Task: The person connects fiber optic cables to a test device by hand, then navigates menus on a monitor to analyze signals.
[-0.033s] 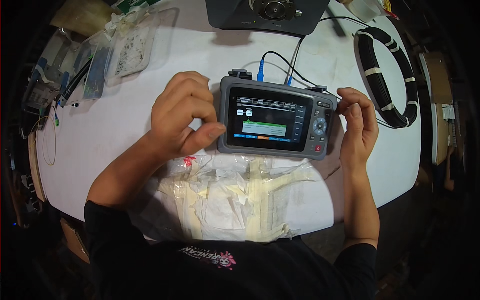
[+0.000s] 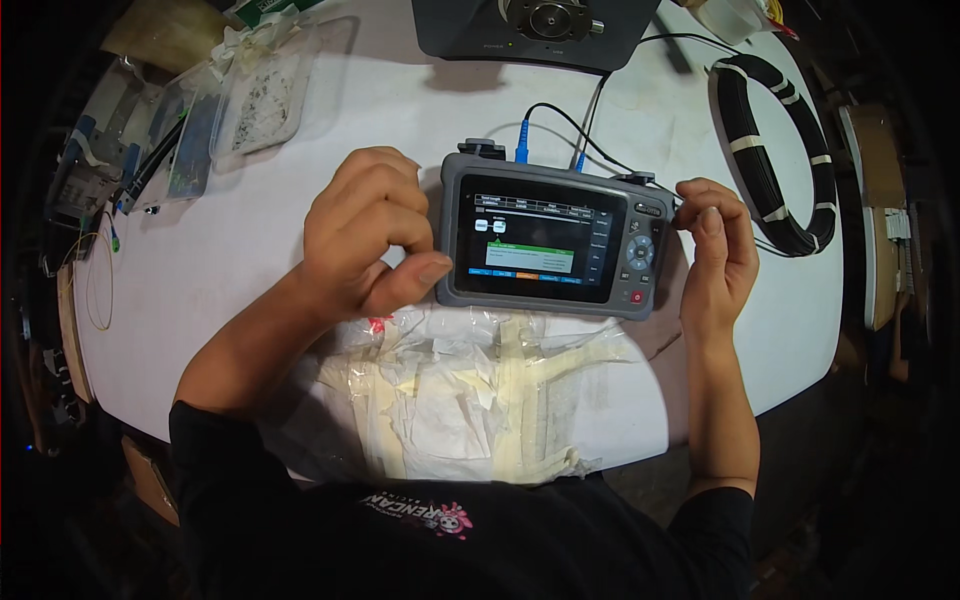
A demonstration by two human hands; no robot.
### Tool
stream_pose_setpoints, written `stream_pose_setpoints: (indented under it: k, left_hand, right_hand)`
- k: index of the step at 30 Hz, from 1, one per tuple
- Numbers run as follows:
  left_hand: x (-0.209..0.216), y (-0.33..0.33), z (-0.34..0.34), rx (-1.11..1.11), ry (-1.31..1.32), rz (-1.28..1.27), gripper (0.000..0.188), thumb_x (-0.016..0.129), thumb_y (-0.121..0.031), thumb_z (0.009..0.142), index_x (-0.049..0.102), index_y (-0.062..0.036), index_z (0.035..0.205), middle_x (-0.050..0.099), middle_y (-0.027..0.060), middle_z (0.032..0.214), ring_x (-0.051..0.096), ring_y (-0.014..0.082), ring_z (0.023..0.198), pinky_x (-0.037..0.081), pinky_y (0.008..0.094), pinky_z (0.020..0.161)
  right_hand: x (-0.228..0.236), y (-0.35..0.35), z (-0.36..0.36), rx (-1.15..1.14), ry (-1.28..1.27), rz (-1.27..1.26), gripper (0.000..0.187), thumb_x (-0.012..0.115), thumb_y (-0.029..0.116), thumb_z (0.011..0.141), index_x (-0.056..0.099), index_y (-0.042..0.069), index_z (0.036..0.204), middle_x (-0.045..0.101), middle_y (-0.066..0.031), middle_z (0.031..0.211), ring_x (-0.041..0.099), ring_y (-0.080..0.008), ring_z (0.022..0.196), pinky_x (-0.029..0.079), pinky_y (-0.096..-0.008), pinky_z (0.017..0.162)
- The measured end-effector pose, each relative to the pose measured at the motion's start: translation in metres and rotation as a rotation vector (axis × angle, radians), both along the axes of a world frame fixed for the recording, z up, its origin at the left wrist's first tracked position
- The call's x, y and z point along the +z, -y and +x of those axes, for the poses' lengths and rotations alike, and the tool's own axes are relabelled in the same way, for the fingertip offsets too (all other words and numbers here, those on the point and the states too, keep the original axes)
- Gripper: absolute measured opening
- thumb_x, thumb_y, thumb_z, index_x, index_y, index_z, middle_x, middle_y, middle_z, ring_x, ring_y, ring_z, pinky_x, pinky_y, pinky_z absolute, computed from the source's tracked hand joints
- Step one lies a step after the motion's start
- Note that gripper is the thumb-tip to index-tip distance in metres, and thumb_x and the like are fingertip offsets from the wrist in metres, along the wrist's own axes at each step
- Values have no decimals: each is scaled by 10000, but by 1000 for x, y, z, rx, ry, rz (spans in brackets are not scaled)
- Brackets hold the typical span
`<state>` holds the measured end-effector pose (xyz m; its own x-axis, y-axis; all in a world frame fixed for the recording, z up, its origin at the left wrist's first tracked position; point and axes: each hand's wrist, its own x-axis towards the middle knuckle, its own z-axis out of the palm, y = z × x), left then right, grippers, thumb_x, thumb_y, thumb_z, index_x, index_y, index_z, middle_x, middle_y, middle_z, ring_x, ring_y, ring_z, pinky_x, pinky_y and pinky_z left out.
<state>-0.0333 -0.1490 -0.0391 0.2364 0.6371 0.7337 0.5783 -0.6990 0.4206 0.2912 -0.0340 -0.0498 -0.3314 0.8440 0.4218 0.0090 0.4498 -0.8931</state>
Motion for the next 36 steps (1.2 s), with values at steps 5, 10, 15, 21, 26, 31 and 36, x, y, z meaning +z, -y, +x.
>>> stream_pose_setpoints:
  k: [5, 10, 15, 21, 26, 31, 36]
  left_hand:
    - [-1, 0, 5, 21, -57, 6, 246, 792, -246, 834, 631, -65, 792, 591, 76, 847, 586, 295, 823, 516, 403, 765]
    - [7, -1, 4, 9, -170, 23, 267, 775, -350, 851, 748, -103, 951, 643, 110, 1034, 614, 340, 1022, 525, 438, 872]
    - [7, 1, 8, -52, -348, -35, 488, 633, -634, 936, 819, -208, 1085, 629, 176, 1311, 521, 451, 1309, 468, 542, 1075]
    - [6, 1, 9, -30, -387, -104, 575, 580, -723, 928, 813, -228, 1104, 582, 180, 1426, 421, 484, 1415, 407, 558, 1142]
    - [9, 1, 13, -7, -331, -101, 493, 668, -635, 899, 796, -184, 1051, 596, 174, 1408, 479, 452, 1379, 422, 567, 1102]
    - [4, 0, 8, -23, -354, -110, 592, 569, -706, 945, 792, -191, 1137, 584, 194, 1404, 450, 487, 1394, 394, 567, 1144]
    - [3, -1, 4, -16, -291, -118, 611, 565, -673, 965, 755, -138, 1192, 600, 210, 1353, 498, 480, 1355, 433, 559, 1113]
  right_hand:
    - [-1, 6, 0, 31, 41, 16, 145, 633, 126, 1034, 639, -14, 1070, 625, -102, 1185, 548, -103, 939, 448, -253, 863]
    - [0, 8, -2, 26, 58, 35, 143, 654, 104, 1014, 640, -19, 1086, 614, -116, 1235, 552, -112, 962, 455, -260, 880]
    - [1, 10, -5, 3, 130, 147, 185, 688, 120, 975, 655, -15, 1098, 616, -178, 1264, 605, -212, 1116, 470, -339, 983]
    - [9, 13, -7, 37, 231, 402, 266, 751, 159, 901, 685, -17, 1090, 609, -235, 1308, 604, -323, 1205, 489, -413, 1011]
    - [13, 14, -11, 96, 265, 508, 330, 780, 208, 846, 712, 0, 1093, 605, -251, 1335, 588, -383, 1239, 493, -470, 1017]
    - [18, 15, -11, 120, 356, 584, 320, 767, 208, 795, 768, 49, 1073, 596, -274, 1377, 548, -452, 1292, 438, -510, 1087]
    - [24, 17, -14, 91, 515, 679, 304, 713, 141, 758, 807, 82, 1041, 605, -269, 1387, 525, -470, 1327, 405, -529, 1126]
